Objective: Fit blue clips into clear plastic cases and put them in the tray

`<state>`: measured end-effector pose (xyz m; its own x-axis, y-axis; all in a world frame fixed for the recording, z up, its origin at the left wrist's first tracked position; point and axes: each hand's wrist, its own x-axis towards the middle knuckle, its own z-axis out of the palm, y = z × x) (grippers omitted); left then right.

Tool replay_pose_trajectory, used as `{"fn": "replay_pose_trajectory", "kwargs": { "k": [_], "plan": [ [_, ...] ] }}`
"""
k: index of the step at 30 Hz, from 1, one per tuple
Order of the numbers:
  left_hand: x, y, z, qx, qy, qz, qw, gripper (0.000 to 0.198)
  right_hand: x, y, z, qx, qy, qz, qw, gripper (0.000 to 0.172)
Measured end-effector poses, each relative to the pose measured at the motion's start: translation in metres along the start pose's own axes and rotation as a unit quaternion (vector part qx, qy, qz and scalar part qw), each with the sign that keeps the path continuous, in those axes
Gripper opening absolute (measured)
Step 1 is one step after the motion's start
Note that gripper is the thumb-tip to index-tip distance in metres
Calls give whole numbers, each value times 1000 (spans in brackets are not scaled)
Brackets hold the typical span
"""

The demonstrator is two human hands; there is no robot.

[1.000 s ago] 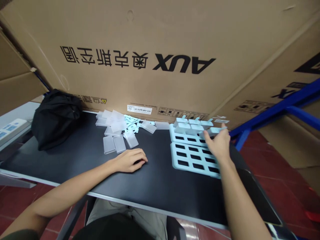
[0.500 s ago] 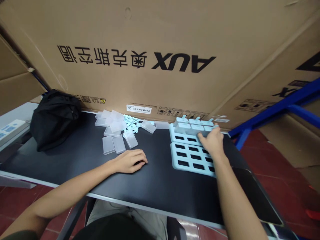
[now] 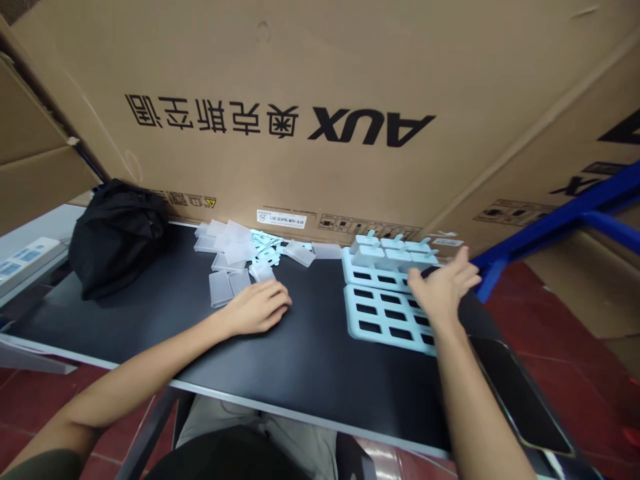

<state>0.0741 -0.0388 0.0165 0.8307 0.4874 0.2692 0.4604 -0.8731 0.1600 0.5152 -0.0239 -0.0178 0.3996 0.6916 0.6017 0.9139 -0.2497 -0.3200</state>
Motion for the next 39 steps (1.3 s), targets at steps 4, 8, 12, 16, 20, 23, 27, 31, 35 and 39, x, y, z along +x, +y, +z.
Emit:
{"fn": "replay_pose_trajectory", "kwargs": {
  "k": [4, 8, 12, 16, 20, 23, 27, 31, 35, 39],
  "plan": [
    [20, -27, -25, 45, 32, -116, 992, 24, -7, -66, -9, 68, 11, -116, 991, 58],
    [51, -62, -32, 78, -6, -162, 984, 23, -19, -156, 3, 116, -136, -268, 947, 47],
    [81, -84, -27, 94, -57, -168, 980, 22, -25, -208, 30, 72, -224, -309, 921, 52],
    [99, -94, -23, 96, -96, -172, 976, 24, -22, -218, 52, 46, -270, -300, 914, 55],
    [107, -101, -22, 97, -115, -171, 974, 32, -16, -214, 56, 46, -269, -297, 915, 57],
    [111, -104, -22, 93, -124, -168, 974, 35, -12, -207, 46, 63, -246, -293, 922, 59],
    [117, -106, -19, 76, -126, -164, 975, 36, -10, -192, 22, 126, -191, -286, 930, 61],
    [123, -112, -14, 40, -121, -161, 979, 39, -17, -181, -4, 169, -166, -280, 930, 60],
    [122, -115, -11, -15, -90, -157, 983, 42, -31, -176, -21, 172, -162, -270, 933, 57],
    [107, -100, -8, -92, -30, -166, 981, 25, -46, -175, -26, 173, -186, -274, 928, 50]
  ]
}}
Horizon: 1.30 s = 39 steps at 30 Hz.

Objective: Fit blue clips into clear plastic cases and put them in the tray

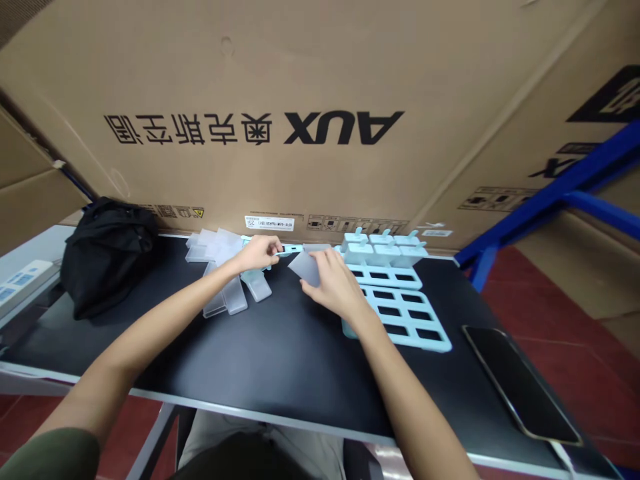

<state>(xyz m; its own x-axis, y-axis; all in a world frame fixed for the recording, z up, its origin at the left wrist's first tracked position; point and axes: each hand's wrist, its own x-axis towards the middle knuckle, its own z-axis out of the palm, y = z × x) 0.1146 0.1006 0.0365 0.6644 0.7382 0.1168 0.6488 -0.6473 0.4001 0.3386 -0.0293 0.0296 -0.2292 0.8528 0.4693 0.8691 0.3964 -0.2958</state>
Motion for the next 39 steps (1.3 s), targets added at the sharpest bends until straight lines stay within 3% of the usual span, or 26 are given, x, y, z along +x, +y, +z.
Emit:
{"fn": "replay_pose_trajectory", "kwargs": {
  "k": [5, 9, 17, 25, 31, 34, 39],
  "plan": [
    [-35, 24, 14, -211, 118, -19, 970, 10, -8, -9, 10, 16, -30, 12, 999, 46],
    [-54, 39, 16, -277, 150, -9, 949, 13, -10, -13, 14, 36, -21, 14, 999, 46],
    [-74, 43, 6, -226, 98, 82, 966, 35, -12, -23, 10, 62, -13, 16, 998, 47],
    [-87, 39, 22, -217, 83, 51, 971, 55, -14, -38, 10, 83, -8, 11, 996, 54],
    [-93, 40, 27, -293, 86, 23, 952, 56, -14, -48, 12, 119, 19, -6, 993, 56],
    [-98, 45, 32, -335, 74, -4, 939, 60, -16, -55, 15, 128, 44, 4, 991, 68],
    [-103, 58, 37, -366, 103, -7, 925, 64, -20, -63, 20, 138, 83, -2, 987, 70]
  ]
}}
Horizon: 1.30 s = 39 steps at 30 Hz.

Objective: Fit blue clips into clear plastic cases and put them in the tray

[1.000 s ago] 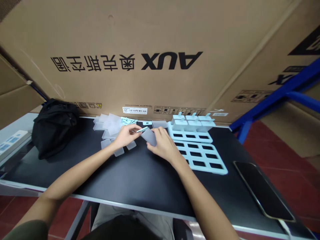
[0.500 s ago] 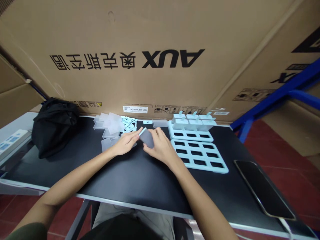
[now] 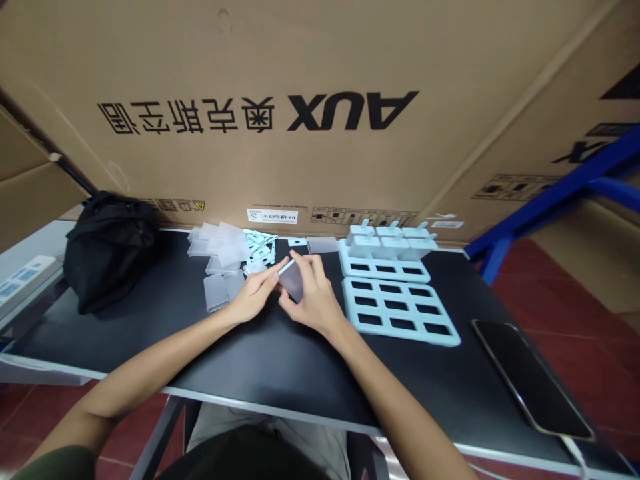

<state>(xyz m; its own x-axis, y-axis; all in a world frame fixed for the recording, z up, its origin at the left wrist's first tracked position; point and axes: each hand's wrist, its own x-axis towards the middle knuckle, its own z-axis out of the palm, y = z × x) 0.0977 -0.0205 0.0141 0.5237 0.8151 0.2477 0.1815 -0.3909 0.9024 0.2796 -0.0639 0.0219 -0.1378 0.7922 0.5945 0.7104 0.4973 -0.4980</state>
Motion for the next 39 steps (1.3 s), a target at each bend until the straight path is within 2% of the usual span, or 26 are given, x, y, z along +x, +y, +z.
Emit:
{"fn": "replay_pose_trajectory", "kwargs": {
  "k": [3, 5, 9, 12, 14, 15, 17, 19, 22, 25, 31, 39],
  "plan": [
    [-3, 6, 2, 5, -5, 21, 1000, 67, 2, -1, -1, 19, 23, -29, 999, 68],
    [-5, 10, 0, 10, -7, 36, 999, 67, 7, 0, -5, 52, -4, -56, 997, 69],
    [-11, 12, -6, 8, 50, 87, 995, 58, 26, 13, -16, 147, -175, -69, 971, 79],
    [-18, 9, -10, 39, 89, 129, 987, 44, 47, 31, -17, 253, -293, -43, 921, 78],
    [-23, 7, -10, 79, 100, 166, 978, 36, 62, 42, -12, 304, -315, -7, 899, 67],
    [-25, 5, -10, 98, 100, 191, 972, 34, 71, 45, -8, 300, -306, 18, 903, 62],
    [-28, 3, -7, 128, 86, 245, 957, 34, 86, 48, 2, 218, -268, 65, 936, 49],
    [-31, 0, -3, 139, 67, 291, 944, 35, 100, 48, 14, 81, -248, 94, 961, 30],
    [-34, -2, 4, 137, 35, 328, 934, 35, 114, 45, 36, -45, -258, 116, 958, 21],
    [-36, -4, 7, 138, 16, 338, 931, 33, 122, 46, 56, -80, -262, 140, 951, 19],
    [-37, -6, 7, 155, 5, 327, 932, 32, 130, 53, 81, -159, -268, 195, 930, 25],
    [-39, -10, 9, 139, -28, 281, 949, 39, 135, 48, 78, -216, -279, 251, 901, 50]
  ]
}}
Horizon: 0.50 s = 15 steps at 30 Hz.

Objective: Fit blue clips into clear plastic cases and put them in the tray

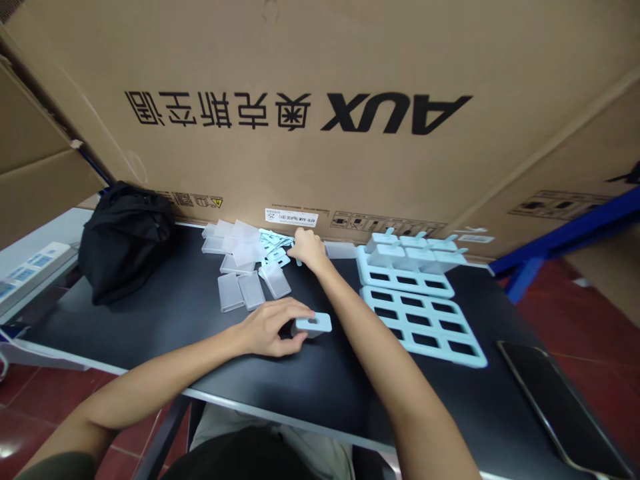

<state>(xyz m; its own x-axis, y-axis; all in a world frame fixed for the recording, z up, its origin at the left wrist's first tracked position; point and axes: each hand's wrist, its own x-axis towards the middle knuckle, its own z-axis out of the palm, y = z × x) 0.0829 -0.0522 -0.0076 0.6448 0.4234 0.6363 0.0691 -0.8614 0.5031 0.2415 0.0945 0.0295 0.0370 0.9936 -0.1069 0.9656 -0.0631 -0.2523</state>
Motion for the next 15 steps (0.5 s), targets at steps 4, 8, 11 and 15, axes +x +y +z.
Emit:
{"fn": "replay_pose_trajectory", "kwargs": {
  "k": [4, 8, 11, 15],
  "plan": [
    [-4, -1, 1, 1, -3, -58, 998, 47, -5, -2, -6, -11, -11, 6, 1000, 40],
    [-4, -3, -1, -10, 7, -105, 994, 47, -19, 6, -27, -12, -15, -16, 1000, 26],
    [-1, -3, -4, -26, 31, -123, 992, 44, -40, 22, -58, 8, -12, -72, 997, 17],
    [3, -3, -6, -44, 62, -142, 987, 40, -86, 46, -107, 61, -3, -223, 973, 11]
  ]
}}
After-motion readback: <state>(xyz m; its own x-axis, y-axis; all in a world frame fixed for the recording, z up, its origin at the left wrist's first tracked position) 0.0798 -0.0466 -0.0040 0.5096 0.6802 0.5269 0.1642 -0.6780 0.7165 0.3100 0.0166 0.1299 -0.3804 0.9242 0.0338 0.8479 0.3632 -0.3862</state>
